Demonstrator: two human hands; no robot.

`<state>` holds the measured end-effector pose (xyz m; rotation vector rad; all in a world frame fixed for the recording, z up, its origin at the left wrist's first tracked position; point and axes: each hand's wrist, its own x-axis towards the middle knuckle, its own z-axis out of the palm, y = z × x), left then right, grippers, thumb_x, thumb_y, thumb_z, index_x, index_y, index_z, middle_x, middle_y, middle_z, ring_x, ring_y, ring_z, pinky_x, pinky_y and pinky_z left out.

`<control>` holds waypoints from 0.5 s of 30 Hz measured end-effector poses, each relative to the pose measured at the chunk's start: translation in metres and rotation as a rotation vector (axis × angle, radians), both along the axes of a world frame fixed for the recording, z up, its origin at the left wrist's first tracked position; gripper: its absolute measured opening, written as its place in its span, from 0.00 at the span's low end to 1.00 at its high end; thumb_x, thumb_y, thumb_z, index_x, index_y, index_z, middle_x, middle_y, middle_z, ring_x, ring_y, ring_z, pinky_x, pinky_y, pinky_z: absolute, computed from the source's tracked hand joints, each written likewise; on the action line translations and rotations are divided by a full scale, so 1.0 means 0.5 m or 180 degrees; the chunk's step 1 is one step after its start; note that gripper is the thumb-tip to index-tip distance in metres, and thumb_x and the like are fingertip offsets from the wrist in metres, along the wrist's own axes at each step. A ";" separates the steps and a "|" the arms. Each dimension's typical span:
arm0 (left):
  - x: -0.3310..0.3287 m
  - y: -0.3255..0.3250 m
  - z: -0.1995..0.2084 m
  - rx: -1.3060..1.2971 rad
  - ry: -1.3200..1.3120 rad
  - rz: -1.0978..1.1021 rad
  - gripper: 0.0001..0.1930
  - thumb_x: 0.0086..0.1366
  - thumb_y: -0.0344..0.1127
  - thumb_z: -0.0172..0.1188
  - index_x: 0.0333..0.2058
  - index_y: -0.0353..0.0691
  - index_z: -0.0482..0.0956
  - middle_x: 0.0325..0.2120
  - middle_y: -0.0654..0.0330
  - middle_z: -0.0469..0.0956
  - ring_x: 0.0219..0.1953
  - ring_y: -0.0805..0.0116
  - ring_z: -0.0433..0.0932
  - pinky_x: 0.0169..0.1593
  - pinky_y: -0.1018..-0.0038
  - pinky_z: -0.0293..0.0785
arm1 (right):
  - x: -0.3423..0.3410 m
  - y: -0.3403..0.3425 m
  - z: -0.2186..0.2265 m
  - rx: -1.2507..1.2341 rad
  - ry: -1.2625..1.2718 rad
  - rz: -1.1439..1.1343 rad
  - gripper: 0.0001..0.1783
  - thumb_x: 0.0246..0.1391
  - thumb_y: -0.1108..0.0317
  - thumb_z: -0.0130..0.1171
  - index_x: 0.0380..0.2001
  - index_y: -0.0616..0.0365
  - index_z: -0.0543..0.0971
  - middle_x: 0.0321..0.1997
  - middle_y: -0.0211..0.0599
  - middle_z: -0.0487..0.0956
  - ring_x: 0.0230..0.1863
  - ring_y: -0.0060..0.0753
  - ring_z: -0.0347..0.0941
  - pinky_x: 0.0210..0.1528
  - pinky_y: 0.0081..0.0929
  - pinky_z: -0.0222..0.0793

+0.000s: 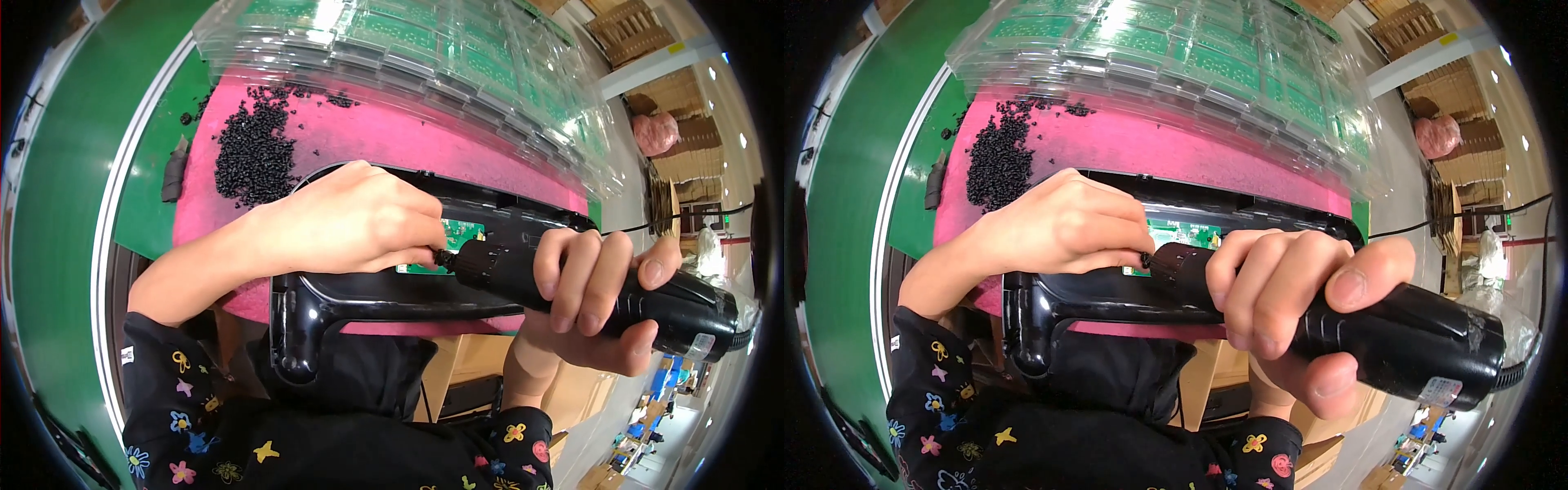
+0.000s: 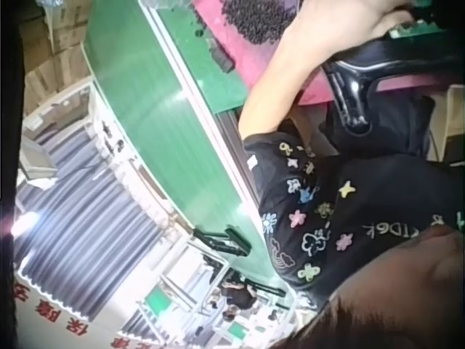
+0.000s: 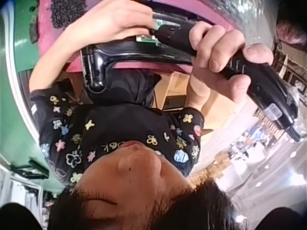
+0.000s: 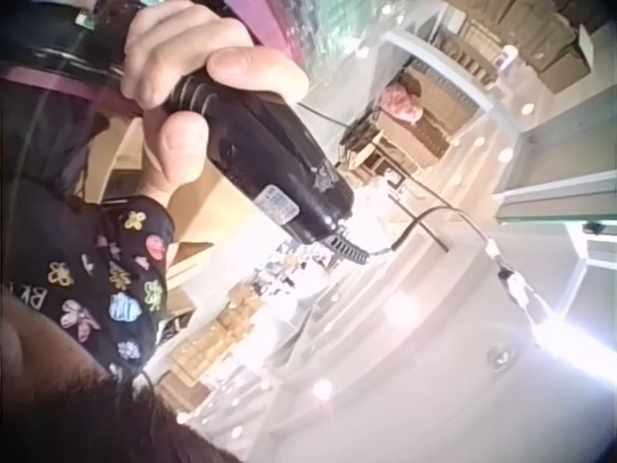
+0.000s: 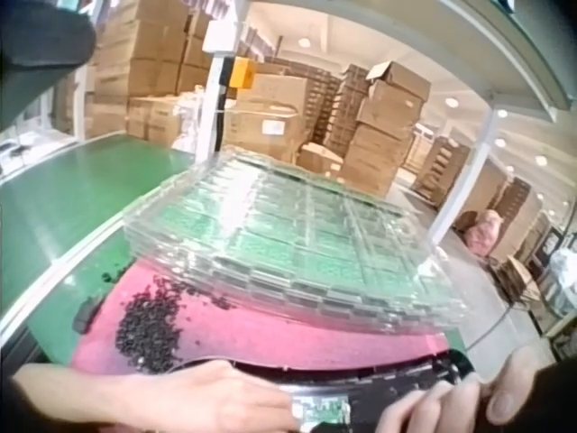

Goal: Assembling electronic circuit boards into plastic housings using an electric screwdriver and opening shipping boxes with a utility knife.

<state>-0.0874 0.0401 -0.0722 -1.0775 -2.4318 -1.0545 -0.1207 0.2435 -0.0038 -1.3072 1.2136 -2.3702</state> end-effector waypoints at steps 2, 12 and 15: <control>0.000 -0.001 -0.001 -0.0069 -0.0095 -0.0046 0.08 0.50 0.33 0.63 0.28 0.37 0.77 0.22 0.60 0.73 0.25 0.59 0.75 0.25 0.68 0.71 | -0.001 0.003 -0.005 0.0041 -0.0056 0.0014 0.17 0.50 0.60 0.56 0.40 0.51 0.63 0.17 0.25 0.68 0.15 0.18 0.64 0.25 0.22 0.60; -0.001 0.002 -0.016 -0.0084 0.0067 0.0518 0.08 0.53 0.35 0.62 0.24 0.38 0.74 0.17 0.60 0.70 0.22 0.58 0.74 0.22 0.65 0.67 | 0.013 -0.012 -0.048 0.0688 -0.0353 0.0101 0.18 0.50 0.60 0.57 0.38 0.52 0.62 0.16 0.27 0.67 0.14 0.23 0.62 0.21 0.24 0.58; 0.008 0.007 -0.004 -0.0228 0.0152 0.0838 0.11 0.56 0.37 0.60 0.22 0.38 0.71 0.16 0.59 0.68 0.20 0.56 0.72 0.20 0.64 0.64 | 0.020 -0.019 -0.050 0.0557 -0.0746 0.0232 0.20 0.44 0.69 0.62 0.37 0.56 0.63 0.19 0.31 0.67 0.19 0.24 0.61 0.26 0.28 0.61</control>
